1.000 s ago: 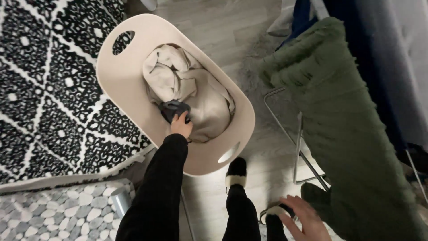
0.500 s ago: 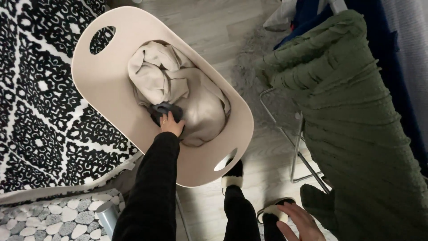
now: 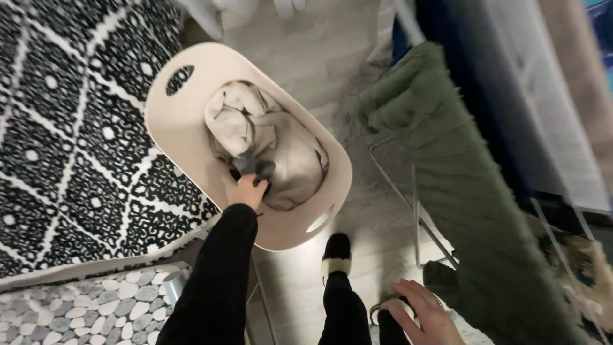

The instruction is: The person takes socks from a laundry basket and hangs them on a drying rack. Then the person takes a beige hoodie from the basket, unfolds it, and hangs it on the drying rack.

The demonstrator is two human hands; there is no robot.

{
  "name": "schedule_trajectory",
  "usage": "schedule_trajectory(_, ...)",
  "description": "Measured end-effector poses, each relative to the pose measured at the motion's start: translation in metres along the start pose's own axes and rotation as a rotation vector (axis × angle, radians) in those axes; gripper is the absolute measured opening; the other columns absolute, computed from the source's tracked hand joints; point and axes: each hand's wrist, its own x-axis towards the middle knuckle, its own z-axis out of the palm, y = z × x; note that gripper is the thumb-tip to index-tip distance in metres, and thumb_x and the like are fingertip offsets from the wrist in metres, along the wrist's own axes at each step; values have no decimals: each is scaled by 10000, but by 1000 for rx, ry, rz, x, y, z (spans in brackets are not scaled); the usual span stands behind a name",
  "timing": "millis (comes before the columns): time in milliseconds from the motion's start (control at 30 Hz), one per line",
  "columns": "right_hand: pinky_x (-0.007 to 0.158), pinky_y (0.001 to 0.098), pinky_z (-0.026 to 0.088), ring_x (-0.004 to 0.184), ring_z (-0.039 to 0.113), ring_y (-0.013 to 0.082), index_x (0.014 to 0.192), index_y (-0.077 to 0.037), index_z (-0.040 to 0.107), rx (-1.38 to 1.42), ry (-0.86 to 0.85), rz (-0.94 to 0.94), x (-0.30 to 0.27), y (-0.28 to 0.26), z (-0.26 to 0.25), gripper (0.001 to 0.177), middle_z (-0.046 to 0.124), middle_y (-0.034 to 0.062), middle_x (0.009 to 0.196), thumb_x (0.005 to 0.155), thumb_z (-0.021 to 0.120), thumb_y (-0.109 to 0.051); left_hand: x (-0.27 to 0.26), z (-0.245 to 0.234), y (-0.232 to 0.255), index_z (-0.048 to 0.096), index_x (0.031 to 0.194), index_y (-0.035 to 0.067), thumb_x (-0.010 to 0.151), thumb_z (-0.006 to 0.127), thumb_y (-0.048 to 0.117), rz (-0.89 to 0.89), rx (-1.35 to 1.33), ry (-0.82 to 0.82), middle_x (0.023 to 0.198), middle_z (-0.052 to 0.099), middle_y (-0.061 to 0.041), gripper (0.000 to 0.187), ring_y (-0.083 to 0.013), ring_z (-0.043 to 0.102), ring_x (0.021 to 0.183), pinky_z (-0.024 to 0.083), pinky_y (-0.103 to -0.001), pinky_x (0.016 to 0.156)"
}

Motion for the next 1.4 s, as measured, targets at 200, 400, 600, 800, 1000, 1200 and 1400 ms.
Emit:
schedule_trajectory(200,1159,415,435,1541,339,137,1480,-374,537,1,-73,-24,-42,-17,-31,535,437,-110,1613,959,575,-485,-79,-54,85,763,1179,121,806,727,507,92,-50,45,1225,739,-80,537,-280,555,1296,122,-420,1291)
schedule_trajectory(400,1128,366,433,1438,476,143,1436,-275,573,2,38,-150,-97,-32,-55,484,532,-77,1533,973,592,-418,-180,-80,182,785,1048,221,821,758,416,219,-140,64,1100,775,-53,300,-303,530,1360,339,-336,1193)
schedule_trajectory(600,1111,325,421,1390,531,127,1344,-277,671,124,164,-241,-165,-35,-81,434,618,-81,1459,951,597,-447,-289,-93,272,777,983,209,817,751,221,352,-337,126,965,761,38,169,-115,639,848,477,-261,846)
schedule_trajectory(800,1024,269,498,1249,684,92,1276,-157,764,485,208,-416,-196,-5,-95,545,786,-22,1322,965,451,-476,-418,-103,360,763,976,180,836,689,64,574,-529,-78,999,734,52,196,-70,590,801,468,-227,750)
schedule_trajectory(1000,1011,406,560,1255,712,301,1378,29,650,1104,72,-293,-283,-23,-128,878,750,217,1336,918,232,-591,-534,-115,434,731,991,115,838,574,19,1020,-351,-347,1008,699,-14,239,-152,680,942,502,-269,873)
schedule_trajectory(1200,923,408,547,852,710,295,788,-136,657,1623,-98,-460,-223,91,-97,739,626,56,749,1006,318,-755,-588,-68,450,699,1003,139,848,593,-32,1614,-102,-385,960,675,-18,255,-255,674,890,541,-379,847)
schedule_trajectory(1400,953,399,512,990,709,273,1155,-105,729,1742,-55,-616,-283,111,-127,791,740,86,1060,1019,279,-742,-615,-33,458,652,903,151,1010,525,102,1854,77,-255,938,635,5,174,-214,643,904,502,-376,917)
